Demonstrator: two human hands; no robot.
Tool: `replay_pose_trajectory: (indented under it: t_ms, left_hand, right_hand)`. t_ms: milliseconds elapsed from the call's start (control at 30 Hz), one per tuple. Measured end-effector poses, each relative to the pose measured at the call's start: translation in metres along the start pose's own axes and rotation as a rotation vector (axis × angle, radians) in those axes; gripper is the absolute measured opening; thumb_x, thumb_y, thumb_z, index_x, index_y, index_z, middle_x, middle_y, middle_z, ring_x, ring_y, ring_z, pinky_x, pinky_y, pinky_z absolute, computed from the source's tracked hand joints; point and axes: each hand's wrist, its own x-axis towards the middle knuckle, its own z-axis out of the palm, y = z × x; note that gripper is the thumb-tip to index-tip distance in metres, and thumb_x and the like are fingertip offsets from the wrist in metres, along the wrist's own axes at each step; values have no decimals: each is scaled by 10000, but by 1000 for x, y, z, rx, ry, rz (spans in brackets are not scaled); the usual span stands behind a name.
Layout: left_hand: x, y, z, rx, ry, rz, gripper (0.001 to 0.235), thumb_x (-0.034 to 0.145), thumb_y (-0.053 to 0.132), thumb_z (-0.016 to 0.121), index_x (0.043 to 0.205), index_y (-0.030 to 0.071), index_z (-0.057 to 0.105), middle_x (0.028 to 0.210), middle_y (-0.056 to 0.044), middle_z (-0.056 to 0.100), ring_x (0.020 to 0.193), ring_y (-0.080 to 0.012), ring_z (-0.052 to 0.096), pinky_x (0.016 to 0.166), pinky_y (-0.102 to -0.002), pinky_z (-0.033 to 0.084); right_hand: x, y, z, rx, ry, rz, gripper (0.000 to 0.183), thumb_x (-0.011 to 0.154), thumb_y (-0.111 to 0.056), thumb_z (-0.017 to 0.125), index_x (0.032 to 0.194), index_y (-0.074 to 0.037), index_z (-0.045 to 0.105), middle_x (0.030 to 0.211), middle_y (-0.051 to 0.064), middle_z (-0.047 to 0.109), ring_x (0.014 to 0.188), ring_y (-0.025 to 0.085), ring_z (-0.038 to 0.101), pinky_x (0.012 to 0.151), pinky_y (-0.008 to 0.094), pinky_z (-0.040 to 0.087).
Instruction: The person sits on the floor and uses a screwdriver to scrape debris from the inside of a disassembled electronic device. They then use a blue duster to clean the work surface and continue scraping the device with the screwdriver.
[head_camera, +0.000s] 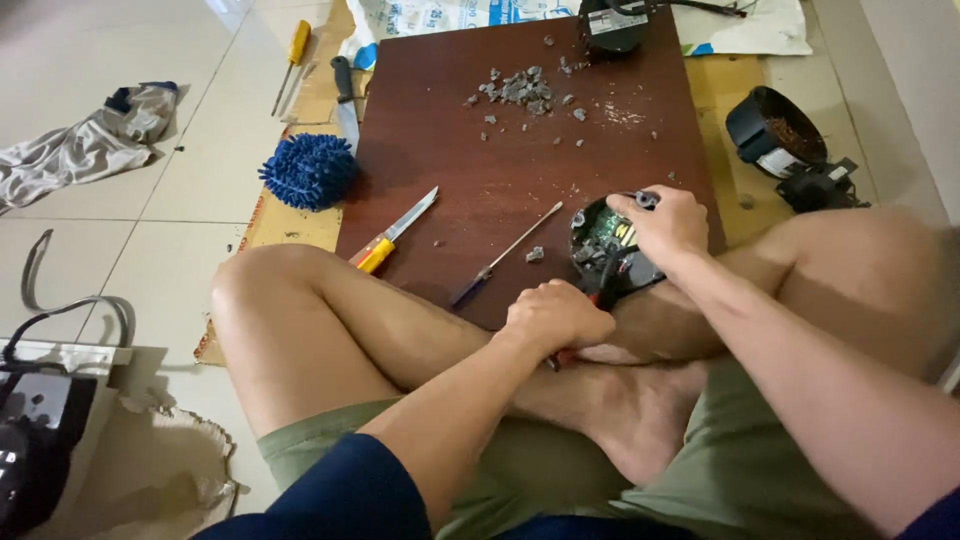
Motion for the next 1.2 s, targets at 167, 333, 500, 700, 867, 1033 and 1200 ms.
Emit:
replay_pose_trajectory:
  t_ms: [167,333,500,700,867,1033,1200]
  left_hand:
    - [-7,6,-20,-18,-168,33,289,741,346,590,794,142,788,742,-39,783,860,-284,811,758,-423,611]
    - [8,-20,-37,31,-441,281,374,683,401,564,537,113,753,547,-144,696,666,-301,763,632,-463,585]
    - [14,-36,-29,241,-21,222,577,785,326,630,1295,57,648,1213,-180,726,1169,-434,684,887,-579,533]
    - [20,-44,-16,324,32,206,544,828,324,639,1323,97,634,1202,-130,723,1146,-404,672,860,-619,489]
    - [56,-69,-45,386,-88,414,661,839,211,647,1485,116,549,1238,-166,745,1184,-450,703,905,-641,546]
    - [65,-81,-70,621,73,621,510,831,171,752,1324,122,632,1242,-143,723,1220,-408,650,999,-621,478]
    - [45,-87,-61,431,-32,524,578,803,237,694,1358,112,590,1306,-151,685,1267,-414,621,1011,-618,496]
  right_hand:
    - [-3,3,1,3,141,-49,512,851,-671,852,1090,-218,820,1015,112,803,1031,406,734,848,462,591]
    - [-10,-12,-6,59,58,-63,418,873,-580,851,1108,-237,808,1035,103,803,1062,397,738,878,476,593]
    - [1,-2,-4,40,-51,-31,503,874,-655,799,1166,-245,792,1107,109,792,1127,373,719,921,466,581]
    - [9,-4,-2,5,-149,-53,542,832,-709,797,1154,-273,809,1115,124,796,1156,391,707,957,482,564]
    - [0,-15,2,-37,-186,-170,600,839,-731,772,1192,-246,803,1159,171,788,1171,441,694,992,514,557]
    - [9,-14,14,54,-148,-234,646,873,-791,764,1166,-217,813,1056,157,802,1076,404,732,895,493,558]
    - [9,-15,17,18,-172,-148,620,855,-824,741,1101,-261,815,991,102,806,1054,365,739,898,453,576]
